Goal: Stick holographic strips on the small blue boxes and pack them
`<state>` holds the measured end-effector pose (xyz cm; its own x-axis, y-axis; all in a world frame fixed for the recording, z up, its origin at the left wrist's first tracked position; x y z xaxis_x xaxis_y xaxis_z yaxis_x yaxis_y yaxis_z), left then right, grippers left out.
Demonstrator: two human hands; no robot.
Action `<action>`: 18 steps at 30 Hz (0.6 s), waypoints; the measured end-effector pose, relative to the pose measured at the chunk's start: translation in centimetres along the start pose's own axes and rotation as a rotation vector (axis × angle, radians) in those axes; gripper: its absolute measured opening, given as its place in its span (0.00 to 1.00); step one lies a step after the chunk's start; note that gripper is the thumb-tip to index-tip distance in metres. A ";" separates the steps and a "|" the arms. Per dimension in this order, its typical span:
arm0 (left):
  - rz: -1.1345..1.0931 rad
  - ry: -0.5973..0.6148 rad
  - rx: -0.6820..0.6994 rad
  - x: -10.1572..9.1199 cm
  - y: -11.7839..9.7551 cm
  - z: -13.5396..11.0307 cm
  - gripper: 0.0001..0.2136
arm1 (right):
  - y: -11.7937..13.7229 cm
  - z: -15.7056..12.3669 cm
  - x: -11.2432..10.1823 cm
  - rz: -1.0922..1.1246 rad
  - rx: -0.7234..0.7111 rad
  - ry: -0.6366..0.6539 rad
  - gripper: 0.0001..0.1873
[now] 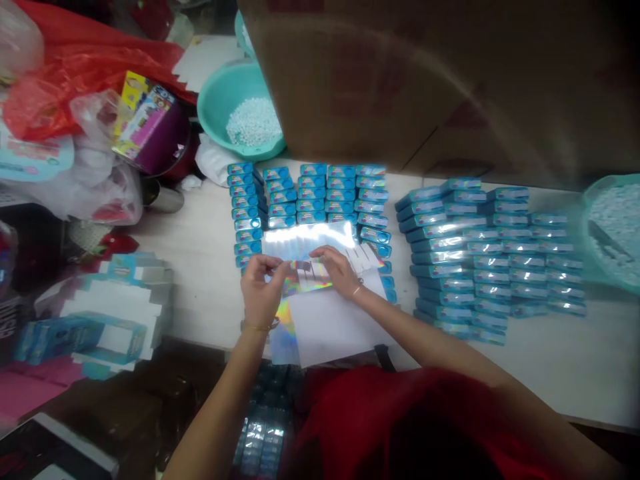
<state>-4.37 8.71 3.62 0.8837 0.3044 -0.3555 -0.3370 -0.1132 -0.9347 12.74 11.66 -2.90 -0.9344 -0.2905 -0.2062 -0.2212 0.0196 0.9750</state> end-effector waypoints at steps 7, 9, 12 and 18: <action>-0.313 0.148 -0.204 9.2 1.4 1.4 0.12 | -0.1 -2.1 -7.4 0.164 0.232 -0.275 0.15; -0.267 0.257 -0.190 12.7 1.2 2.0 0.11 | -0.8 -2.4 -10.7 0.109 0.236 -0.349 0.13; -0.080 0.458 -0.133 18.4 1.2 3.3 0.09 | -2.5 -2.5 -15.8 -0.065 0.226 -0.450 0.12; 0.491 0.670 0.121 26.0 1.0 4.9 0.04 | -9.3 -2.5 -20.3 -0.337 0.390 -0.482 0.10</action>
<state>16.68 21.18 -6.55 0.6207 -0.3837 -0.6837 -0.7324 0.0274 -0.6803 34.44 14.94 -7.62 -0.7970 0.1131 -0.5932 -0.5202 0.3703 0.7696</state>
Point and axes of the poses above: each hand's wrist, its own z-axis towards the middle knuckle, its own x-axis out of the palm, y = z × x, the point moved 9 cm from there along z, towards the middle knuckle, and after that the axes turned 7 degrees about x, right-handed, at the moved point
